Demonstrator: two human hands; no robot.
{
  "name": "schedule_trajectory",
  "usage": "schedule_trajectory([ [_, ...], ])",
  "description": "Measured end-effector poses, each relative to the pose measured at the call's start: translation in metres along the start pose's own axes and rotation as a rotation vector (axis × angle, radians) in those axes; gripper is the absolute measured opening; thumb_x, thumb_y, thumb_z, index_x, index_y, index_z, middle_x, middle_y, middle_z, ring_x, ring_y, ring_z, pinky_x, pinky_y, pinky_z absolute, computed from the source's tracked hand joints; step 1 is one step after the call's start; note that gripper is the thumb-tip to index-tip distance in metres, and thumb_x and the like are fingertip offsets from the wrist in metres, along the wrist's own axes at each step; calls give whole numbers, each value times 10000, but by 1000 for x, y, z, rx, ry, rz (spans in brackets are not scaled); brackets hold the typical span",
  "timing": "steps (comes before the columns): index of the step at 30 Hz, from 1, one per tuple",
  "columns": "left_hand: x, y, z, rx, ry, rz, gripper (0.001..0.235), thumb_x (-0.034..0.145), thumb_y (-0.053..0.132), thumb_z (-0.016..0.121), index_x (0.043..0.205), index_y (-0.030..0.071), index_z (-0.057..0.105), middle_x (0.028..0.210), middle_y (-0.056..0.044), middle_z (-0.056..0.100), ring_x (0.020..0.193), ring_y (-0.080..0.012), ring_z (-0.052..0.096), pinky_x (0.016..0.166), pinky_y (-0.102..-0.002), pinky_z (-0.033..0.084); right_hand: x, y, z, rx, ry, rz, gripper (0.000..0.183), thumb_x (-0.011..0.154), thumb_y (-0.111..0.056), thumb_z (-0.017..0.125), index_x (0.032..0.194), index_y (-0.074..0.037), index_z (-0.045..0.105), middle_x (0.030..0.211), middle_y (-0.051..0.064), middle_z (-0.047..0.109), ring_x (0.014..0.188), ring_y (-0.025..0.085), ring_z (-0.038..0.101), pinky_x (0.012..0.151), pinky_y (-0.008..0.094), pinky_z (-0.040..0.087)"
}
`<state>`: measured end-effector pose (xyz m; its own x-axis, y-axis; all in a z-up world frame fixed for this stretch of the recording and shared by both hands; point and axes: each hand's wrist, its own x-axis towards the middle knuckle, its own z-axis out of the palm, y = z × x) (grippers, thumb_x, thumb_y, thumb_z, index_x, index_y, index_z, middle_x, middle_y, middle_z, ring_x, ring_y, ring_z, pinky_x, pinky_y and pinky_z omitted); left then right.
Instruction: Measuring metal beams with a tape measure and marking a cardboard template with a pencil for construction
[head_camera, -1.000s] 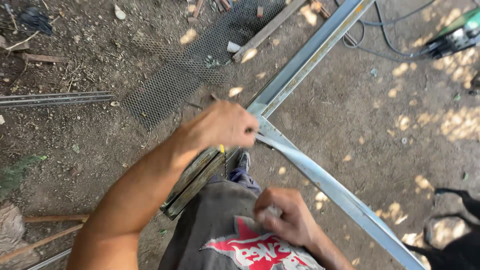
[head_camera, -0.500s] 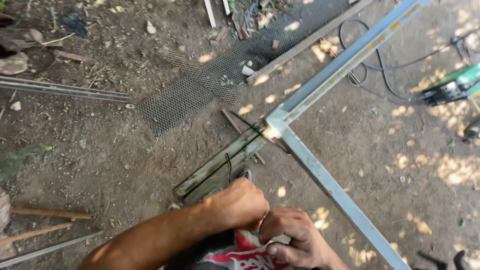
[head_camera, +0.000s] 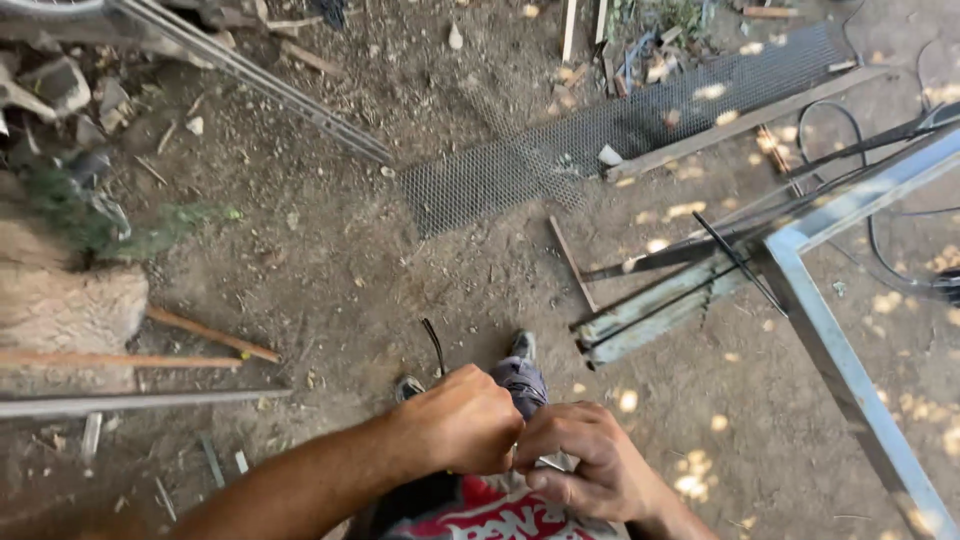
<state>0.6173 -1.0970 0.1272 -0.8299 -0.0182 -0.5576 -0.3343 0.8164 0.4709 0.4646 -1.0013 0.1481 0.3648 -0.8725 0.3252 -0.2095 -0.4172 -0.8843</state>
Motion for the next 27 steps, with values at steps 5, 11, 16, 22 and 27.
schedule_trajectory([
  [5,-17,-56,7,82,51,-36,339,860,301,531,934,105,797,890,-143,763,838,-374,731,700,-490,544,48,6,14,-7,-57,31,358,1079,-379,496,949,-82,649,844,48,706,701,241,694,614,367,537],
  [11,-12,-127,5,146,441,-37,169,625,259,570,630,167,712,626,-128,680,562,-311,663,514,-456,461,100,47,-13,-84,-30,14,288,1062,-318,527,973,-68,642,858,62,704,731,215,709,611,339,568],
  [16,1,-155,-111,95,96,-70,276,801,270,513,853,120,739,777,-147,720,732,-444,679,644,-566,493,128,81,-62,-137,71,155,279,1047,-325,539,961,-81,644,861,53,677,725,237,672,649,342,512],
  [22,62,-175,-204,198,35,88,296,873,324,508,895,127,728,847,-151,740,787,-442,697,671,-576,506,131,104,-122,-156,207,229,163,967,-232,638,914,-80,667,864,54,707,722,248,691,653,368,516],
  [27,107,-186,-256,68,250,-71,221,925,269,492,769,128,561,705,-39,658,594,-321,623,613,-523,475,126,104,-165,-575,497,211,239,995,-300,624,1056,-72,660,1101,127,665,951,301,669,827,423,520],
])
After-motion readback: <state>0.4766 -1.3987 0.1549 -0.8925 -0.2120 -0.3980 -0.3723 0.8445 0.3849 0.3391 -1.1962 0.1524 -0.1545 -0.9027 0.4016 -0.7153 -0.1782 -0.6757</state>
